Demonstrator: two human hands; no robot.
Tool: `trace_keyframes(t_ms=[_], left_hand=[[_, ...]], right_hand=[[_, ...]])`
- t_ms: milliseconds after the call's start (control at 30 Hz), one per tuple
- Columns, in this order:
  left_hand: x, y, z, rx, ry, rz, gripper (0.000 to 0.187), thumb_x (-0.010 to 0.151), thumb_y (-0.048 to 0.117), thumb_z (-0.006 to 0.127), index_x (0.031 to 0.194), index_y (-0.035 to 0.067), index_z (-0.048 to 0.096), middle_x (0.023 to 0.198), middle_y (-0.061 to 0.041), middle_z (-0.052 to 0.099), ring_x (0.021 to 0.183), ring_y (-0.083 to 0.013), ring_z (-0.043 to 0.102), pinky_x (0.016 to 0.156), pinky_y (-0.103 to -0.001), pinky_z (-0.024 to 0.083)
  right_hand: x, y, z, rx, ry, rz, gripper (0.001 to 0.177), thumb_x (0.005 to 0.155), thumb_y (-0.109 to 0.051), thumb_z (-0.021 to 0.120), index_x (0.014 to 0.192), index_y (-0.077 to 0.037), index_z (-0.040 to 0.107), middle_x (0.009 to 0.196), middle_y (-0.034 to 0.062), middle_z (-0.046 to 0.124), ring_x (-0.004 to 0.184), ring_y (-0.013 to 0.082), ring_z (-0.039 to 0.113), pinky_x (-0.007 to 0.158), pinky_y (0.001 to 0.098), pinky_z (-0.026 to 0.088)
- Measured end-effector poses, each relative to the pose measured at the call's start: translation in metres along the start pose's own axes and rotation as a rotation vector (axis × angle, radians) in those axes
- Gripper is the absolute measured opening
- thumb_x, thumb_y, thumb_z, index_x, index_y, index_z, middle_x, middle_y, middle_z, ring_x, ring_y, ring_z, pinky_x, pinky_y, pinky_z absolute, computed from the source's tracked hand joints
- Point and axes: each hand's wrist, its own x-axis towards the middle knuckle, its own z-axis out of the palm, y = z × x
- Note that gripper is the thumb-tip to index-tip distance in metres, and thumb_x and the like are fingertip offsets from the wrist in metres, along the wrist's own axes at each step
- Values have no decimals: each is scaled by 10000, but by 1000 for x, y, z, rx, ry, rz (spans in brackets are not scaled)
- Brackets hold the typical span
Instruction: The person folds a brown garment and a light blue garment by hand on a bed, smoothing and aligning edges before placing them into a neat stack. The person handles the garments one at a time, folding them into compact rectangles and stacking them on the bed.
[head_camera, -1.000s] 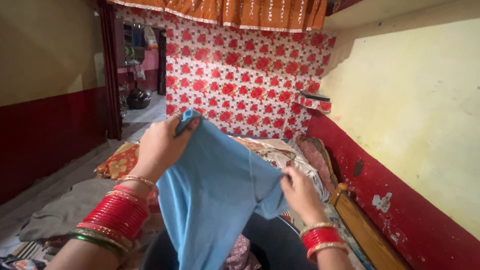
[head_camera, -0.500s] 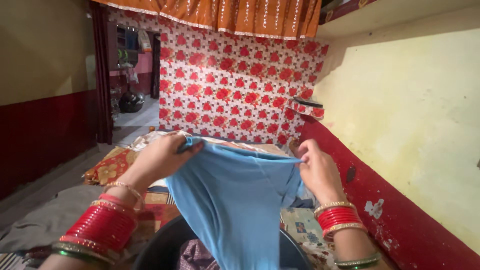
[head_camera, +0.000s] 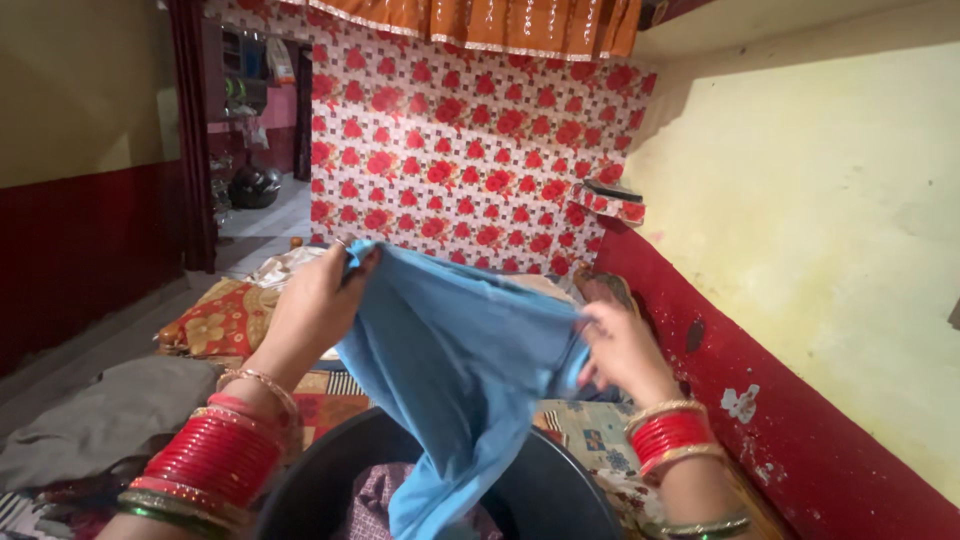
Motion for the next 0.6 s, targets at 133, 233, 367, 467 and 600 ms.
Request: trace_keyframes(t_ms=[133, 233, 367, 467, 600], left_hand=[[2, 1, 0, -48, 43, 29, 436, 1003, 403, 553, 1237, 41, 616, 836, -268, 688, 809, -464, 657, 700, -546, 488], [1, 0, -3, -42, 73, 89, 440, 1020, 409, 556, 1176, 3, 625, 855, -261, 689, 813, -452, 654, 694, -533, 483], [4, 2, -3, -149, -84, -104, 484, 1035, 462, 540, 1123, 4, 670, 876, -218, 710, 791, -344, 675, 742, -453, 507], [4, 4, -8, -485, -203, -82, 489, 1021, 465, 541, 1175, 25, 690, 994, -110, 718, 909, -182, 617, 843, -349, 498], [5, 22, -16, -729, -335, -284, 535, 954, 532, 544, 1246, 109, 691, 1107, 0, 742, 1038, -133, 641, 958, -306, 502]], right_hand=[[2, 3, 3, -76, 262, -124, 204, 1018, -105, 531, 1160, -83, 676, 817, 75, 758, 643, 172, 769, 564, 288, 604], [4, 4, 11, 38, 256, -134, 199, 993, -77, 552, 1143, -72, 683, 850, 83, 749, 658, 181, 770, 574, 302, 602], [4, 7, 8, -13, 237, -52, 205, 1006, -119, 564, 1143, -120, 718, 870, 51, 759, 695, 155, 705, 619, 295, 565], [-3, 9, 5, 145, 313, -223, 186, 1010, -105, 577, 1135, -76, 713, 891, 28, 730, 743, 106, 628, 652, 264, 508], [-7, 8, 1, 311, 403, -505, 154, 1037, -116, 568, 1094, -19, 673, 971, -21, 705, 884, 35, 614, 780, 207, 506]])
